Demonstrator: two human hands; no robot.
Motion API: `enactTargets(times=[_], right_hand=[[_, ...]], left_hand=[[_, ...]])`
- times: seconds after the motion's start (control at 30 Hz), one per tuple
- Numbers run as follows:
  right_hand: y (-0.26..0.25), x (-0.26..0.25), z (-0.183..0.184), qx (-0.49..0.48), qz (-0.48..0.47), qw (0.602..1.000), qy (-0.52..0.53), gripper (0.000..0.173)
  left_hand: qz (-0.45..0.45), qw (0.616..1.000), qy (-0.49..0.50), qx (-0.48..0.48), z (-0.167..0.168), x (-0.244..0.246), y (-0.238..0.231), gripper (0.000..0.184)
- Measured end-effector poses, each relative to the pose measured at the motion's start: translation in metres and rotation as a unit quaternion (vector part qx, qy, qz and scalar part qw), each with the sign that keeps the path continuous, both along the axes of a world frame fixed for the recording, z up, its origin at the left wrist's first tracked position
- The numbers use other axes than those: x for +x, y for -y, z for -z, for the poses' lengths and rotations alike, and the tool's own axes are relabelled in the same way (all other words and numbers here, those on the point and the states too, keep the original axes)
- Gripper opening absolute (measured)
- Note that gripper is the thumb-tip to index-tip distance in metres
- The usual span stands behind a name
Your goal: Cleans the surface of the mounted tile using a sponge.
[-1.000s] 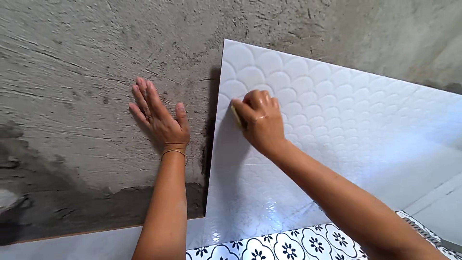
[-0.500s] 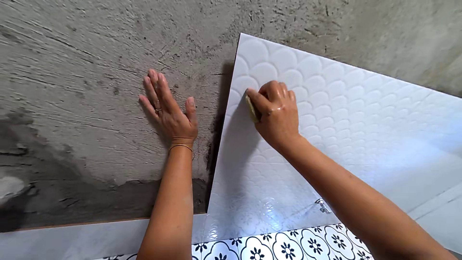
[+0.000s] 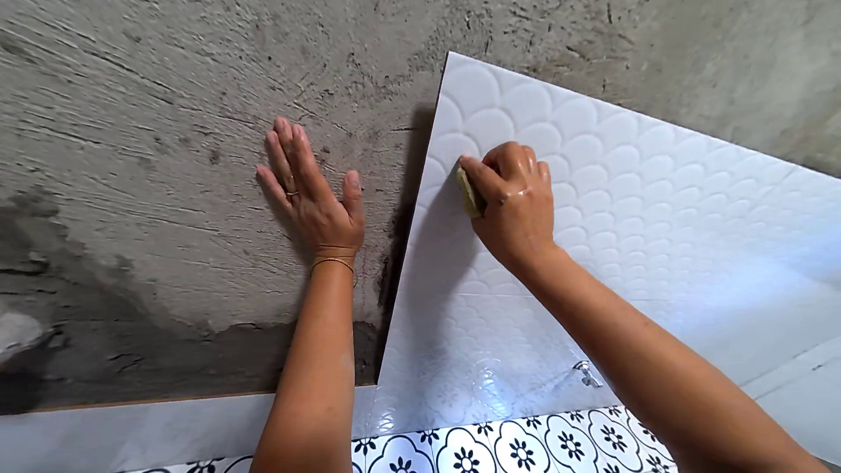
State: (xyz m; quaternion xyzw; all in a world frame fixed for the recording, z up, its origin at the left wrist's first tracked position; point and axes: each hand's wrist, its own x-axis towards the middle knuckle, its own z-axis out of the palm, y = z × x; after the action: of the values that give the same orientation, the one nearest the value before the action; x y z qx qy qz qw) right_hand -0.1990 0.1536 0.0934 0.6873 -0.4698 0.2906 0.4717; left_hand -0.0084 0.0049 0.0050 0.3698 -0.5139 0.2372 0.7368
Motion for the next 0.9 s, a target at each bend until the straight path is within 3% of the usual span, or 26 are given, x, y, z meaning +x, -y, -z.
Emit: enactTargets(times=[0.9], right_hand=[[0.004, 0.002, -0.006, -0.008, -0.012, 1.0, -0.001, 0.035]], left_hand=[[-0.006, 1.0, -0.002, -0.013, 0.0, 0.001, 0.002, 0.077]])
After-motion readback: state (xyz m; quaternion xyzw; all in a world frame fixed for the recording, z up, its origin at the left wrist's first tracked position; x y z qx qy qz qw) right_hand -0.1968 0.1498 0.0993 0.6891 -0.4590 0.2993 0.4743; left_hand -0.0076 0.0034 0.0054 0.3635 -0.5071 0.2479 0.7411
